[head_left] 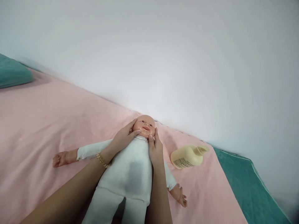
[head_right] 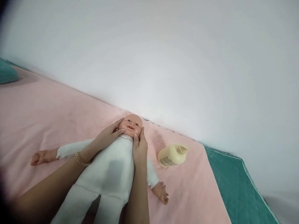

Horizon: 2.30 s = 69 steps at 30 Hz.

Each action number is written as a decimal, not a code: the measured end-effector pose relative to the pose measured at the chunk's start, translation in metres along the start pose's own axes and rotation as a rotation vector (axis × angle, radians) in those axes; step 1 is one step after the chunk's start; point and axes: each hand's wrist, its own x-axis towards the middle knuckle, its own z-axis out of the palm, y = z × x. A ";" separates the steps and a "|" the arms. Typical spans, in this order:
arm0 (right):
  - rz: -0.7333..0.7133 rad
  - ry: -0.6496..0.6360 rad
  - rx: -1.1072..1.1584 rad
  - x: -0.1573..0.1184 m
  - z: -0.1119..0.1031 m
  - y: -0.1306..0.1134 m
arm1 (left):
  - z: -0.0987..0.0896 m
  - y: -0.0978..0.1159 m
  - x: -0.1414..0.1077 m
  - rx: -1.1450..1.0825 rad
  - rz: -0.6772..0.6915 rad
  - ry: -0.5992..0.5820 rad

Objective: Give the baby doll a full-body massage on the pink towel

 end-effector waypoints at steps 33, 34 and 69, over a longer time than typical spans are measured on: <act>0.000 0.000 0.059 0.000 0.003 0.000 | 0.002 -0.001 0.000 -0.079 -0.016 0.007; -0.004 -0.002 0.049 0.000 0.002 0.001 | 0.001 -0.001 0.000 -0.074 -0.010 0.000; 0.082 -0.004 0.066 -0.001 0.003 -0.010 | 0.004 0.005 -0.001 -0.009 0.024 0.015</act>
